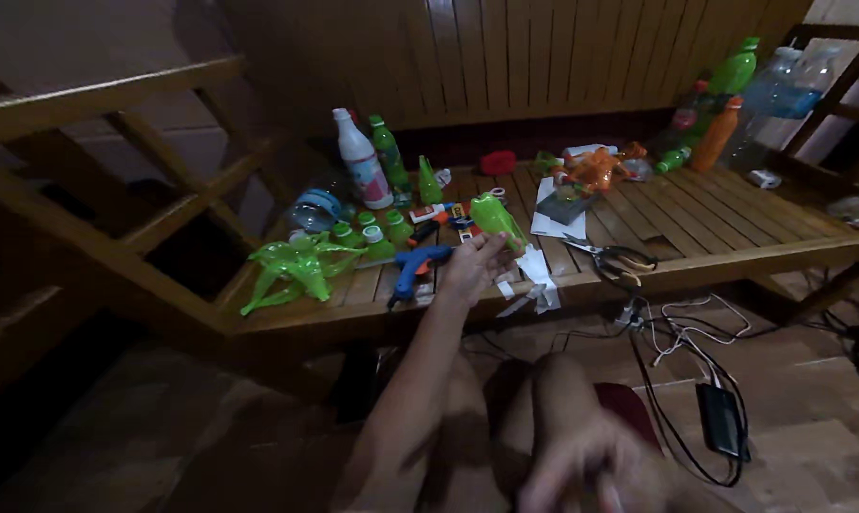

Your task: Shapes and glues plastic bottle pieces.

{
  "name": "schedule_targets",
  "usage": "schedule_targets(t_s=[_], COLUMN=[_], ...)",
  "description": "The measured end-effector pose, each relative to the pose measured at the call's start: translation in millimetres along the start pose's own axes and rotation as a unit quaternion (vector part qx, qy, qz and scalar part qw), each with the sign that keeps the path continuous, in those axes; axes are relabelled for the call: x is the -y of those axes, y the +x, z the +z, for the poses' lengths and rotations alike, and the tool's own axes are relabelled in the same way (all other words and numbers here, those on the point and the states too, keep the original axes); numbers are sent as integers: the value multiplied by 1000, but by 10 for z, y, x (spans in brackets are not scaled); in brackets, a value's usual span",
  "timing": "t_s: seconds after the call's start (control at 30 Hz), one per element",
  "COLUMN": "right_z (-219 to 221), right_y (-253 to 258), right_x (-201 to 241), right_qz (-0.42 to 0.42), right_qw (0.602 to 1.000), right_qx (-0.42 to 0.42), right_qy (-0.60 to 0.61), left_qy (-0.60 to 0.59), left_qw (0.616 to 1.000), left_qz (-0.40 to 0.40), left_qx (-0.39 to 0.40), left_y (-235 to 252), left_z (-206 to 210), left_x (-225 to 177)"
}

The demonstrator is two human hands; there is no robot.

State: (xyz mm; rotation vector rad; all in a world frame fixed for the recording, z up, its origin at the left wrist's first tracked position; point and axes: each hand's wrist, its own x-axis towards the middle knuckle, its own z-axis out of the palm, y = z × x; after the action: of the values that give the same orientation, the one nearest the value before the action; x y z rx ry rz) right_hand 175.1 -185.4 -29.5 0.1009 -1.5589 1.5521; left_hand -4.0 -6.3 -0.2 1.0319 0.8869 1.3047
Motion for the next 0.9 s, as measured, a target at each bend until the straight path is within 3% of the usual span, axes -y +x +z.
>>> schedule_targets(t_s=[0.03, 0.1, 0.2, 0.27, 0.53, 0.77, 0.83, 0.9], right_z=[-256, -692, -1097, -1207, -1223, -1513, -1607, -1683], right_y=[108, 306, 550, 710, 1049, 1422, 1595, 1785], right_x=[47, 102, 21, -39, -51, 250, 381, 559], right_qz=[-19, -25, 25, 58, 54, 52, 37, 52], right_qw=[990, 918, 838, 836, 853, 848, 827, 785], right_qx=[-87, -244, -362, -358, -346, -251, -209, -140], right_qy=[-113, -313, -408, -412, -387, -464, -521, -601], left_qy=[4, -3, -17, -14, 31, 25, 23, 103], left_qw=[1000, 1000, 1000, 999, 998, 995, 994, 992], left_qz=[3, 10, 17, 24, 55, 77, 69, 30], left_qx=[3, -6, -16, -21, -20, -64, -79, -63], left_y=[-6, -3, 8, -18, -197, -67, -28, -54], left_z=[14, 64, 130, 198, 488, 649, 687, 640], left_x=[-1, 6, 21, 23, -93, -402, -464, -522])
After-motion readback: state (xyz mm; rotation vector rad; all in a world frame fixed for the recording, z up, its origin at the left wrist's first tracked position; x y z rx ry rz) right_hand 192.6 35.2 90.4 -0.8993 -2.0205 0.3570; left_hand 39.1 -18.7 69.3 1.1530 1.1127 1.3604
